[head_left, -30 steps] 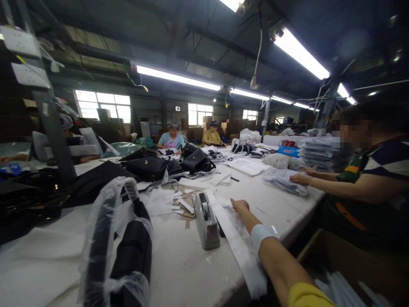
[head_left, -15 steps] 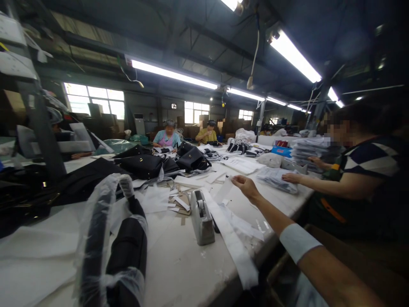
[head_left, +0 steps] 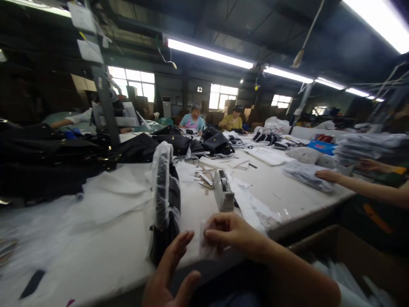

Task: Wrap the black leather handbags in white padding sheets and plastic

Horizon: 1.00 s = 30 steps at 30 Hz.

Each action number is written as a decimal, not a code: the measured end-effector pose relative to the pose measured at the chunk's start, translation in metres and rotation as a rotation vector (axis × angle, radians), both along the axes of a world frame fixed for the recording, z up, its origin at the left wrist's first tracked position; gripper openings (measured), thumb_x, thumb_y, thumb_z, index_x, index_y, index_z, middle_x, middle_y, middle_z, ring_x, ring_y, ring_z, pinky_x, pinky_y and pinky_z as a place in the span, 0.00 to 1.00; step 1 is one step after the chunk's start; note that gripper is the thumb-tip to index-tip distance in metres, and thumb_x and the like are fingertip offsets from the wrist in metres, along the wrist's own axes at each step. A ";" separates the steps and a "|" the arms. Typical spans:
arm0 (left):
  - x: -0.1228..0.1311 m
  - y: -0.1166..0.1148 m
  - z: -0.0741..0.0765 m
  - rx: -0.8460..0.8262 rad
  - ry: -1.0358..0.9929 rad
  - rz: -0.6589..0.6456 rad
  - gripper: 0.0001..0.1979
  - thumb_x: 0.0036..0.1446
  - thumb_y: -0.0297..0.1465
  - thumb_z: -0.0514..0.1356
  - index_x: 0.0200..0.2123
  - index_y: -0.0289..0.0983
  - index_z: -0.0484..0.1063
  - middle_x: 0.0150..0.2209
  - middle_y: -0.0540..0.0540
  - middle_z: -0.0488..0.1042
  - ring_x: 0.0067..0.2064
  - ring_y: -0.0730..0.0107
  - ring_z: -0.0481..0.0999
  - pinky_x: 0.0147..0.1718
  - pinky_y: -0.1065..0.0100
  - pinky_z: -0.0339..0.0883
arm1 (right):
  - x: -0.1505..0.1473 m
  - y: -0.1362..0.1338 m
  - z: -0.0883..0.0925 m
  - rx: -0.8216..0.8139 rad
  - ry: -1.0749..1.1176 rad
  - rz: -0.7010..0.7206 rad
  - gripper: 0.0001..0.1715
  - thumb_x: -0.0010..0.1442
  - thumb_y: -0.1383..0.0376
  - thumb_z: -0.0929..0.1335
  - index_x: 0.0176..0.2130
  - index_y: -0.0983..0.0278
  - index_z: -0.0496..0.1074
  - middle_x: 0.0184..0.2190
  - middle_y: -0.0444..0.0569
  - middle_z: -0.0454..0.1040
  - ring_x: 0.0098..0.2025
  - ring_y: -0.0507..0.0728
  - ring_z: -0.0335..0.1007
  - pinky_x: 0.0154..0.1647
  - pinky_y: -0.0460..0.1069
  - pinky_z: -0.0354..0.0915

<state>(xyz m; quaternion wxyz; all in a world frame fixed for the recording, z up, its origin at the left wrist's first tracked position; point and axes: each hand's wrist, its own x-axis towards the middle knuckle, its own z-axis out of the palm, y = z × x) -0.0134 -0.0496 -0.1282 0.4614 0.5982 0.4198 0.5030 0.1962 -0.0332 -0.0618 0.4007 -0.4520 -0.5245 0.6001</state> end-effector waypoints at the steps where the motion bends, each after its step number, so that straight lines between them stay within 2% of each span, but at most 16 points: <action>1: 0.001 -0.002 -0.001 -0.005 -0.005 -0.037 0.33 0.50 0.53 0.64 0.56 0.43 0.70 0.56 0.44 0.74 0.56 0.51 0.73 0.56 0.59 0.68 | -0.016 -0.007 -0.005 0.021 -0.012 -0.009 0.17 0.54 0.54 0.74 0.34 0.64 0.74 0.28 0.46 0.78 0.28 0.53 0.76 0.29 0.46 0.71; 5: -0.010 -0.013 -0.007 -0.116 -0.022 -0.055 0.29 0.51 0.47 0.66 0.54 0.43 0.72 0.52 0.44 0.77 0.53 0.55 0.76 0.53 0.62 0.70 | -0.055 -0.029 -0.024 0.290 -0.234 -0.115 0.06 0.59 0.61 0.72 0.34 0.60 0.79 0.30 0.44 0.79 0.32 0.55 0.75 0.36 0.48 0.70; 7: -0.020 -0.018 -0.014 -0.203 -0.076 -0.090 0.25 0.51 0.46 0.67 0.50 0.42 0.76 0.47 0.44 0.80 0.49 0.56 0.79 0.49 0.64 0.72 | -0.062 -0.036 -0.034 0.420 -0.323 -0.140 0.04 0.59 0.62 0.71 0.35 0.57 0.80 0.31 0.44 0.80 0.35 0.56 0.76 0.39 0.48 0.70; 9: -0.033 -0.021 -0.024 -0.276 -0.100 -0.130 0.21 0.51 0.46 0.66 0.44 0.40 0.79 0.42 0.45 0.82 0.44 0.56 0.80 0.44 0.65 0.74 | -0.065 -0.039 -0.044 0.483 -0.354 -0.171 0.06 0.60 0.61 0.71 0.38 0.56 0.80 0.34 0.45 0.81 0.37 0.57 0.76 0.42 0.49 0.70; 11: -0.048 -0.023 -0.037 -0.331 -0.067 -0.124 0.19 0.52 0.47 0.65 0.39 0.40 0.81 0.40 0.45 0.82 0.43 0.55 0.80 0.43 0.65 0.73 | -0.068 -0.036 -0.054 0.469 -0.361 -0.223 0.09 0.62 0.59 0.69 0.41 0.56 0.79 0.38 0.47 0.81 0.40 0.58 0.76 0.44 0.50 0.70; 14: -0.072 -0.023 -0.058 -0.402 -0.001 -0.078 0.20 0.51 0.48 0.66 0.38 0.39 0.82 0.38 0.45 0.82 0.44 0.53 0.79 0.45 0.64 0.72 | -0.075 -0.024 -0.072 0.368 -0.400 -0.256 0.13 0.63 0.58 0.67 0.45 0.59 0.78 0.42 0.50 0.80 0.40 0.59 0.76 0.42 0.50 0.69; 16: -0.087 -0.023 -0.067 -0.436 0.032 -0.061 0.20 0.51 0.49 0.66 0.37 0.38 0.82 0.36 0.45 0.82 0.42 0.54 0.79 0.43 0.65 0.72 | -0.083 -0.015 -0.083 0.318 -0.431 -0.219 0.13 0.62 0.59 0.68 0.44 0.62 0.78 0.40 0.50 0.80 0.39 0.58 0.76 0.41 0.50 0.69; 19: -0.104 -0.027 -0.070 -0.444 0.106 -0.030 0.19 0.51 0.48 0.65 0.32 0.37 0.82 0.31 0.46 0.81 0.37 0.57 0.79 0.37 0.68 0.71 | -0.098 -0.005 -0.095 0.306 -0.466 -0.176 0.11 0.59 0.60 0.71 0.39 0.64 0.79 0.34 0.49 0.80 0.36 0.58 0.75 0.39 0.49 0.67; 21: -0.113 -0.029 -0.069 -0.429 0.163 0.007 0.18 0.51 0.48 0.65 0.29 0.37 0.81 0.29 0.46 0.81 0.35 0.59 0.78 0.34 0.70 0.70 | -0.106 -0.003 -0.098 0.341 -0.515 -0.155 0.10 0.58 0.60 0.71 0.32 0.64 0.78 0.29 0.47 0.78 0.32 0.57 0.73 0.34 0.48 0.64; 24: -0.124 -0.031 -0.067 -0.403 0.213 0.086 0.17 0.49 0.46 0.66 0.27 0.38 0.80 0.28 0.46 0.80 0.34 0.60 0.78 0.34 0.69 0.69 | -0.110 -0.003 -0.096 0.379 -0.536 -0.125 0.15 0.59 0.59 0.71 0.24 0.64 0.74 0.23 0.44 0.73 0.28 0.54 0.69 0.30 0.47 0.60; 30: -0.138 -0.034 -0.077 -0.401 0.298 0.099 0.13 0.51 0.43 0.65 0.29 0.39 0.81 0.32 0.45 0.82 0.37 0.58 0.79 0.38 0.68 0.69 | -0.116 -0.016 -0.087 0.284 -0.310 -0.097 0.17 0.60 0.56 0.71 0.26 0.64 0.77 0.23 0.44 0.74 0.29 0.54 0.71 0.31 0.47 0.63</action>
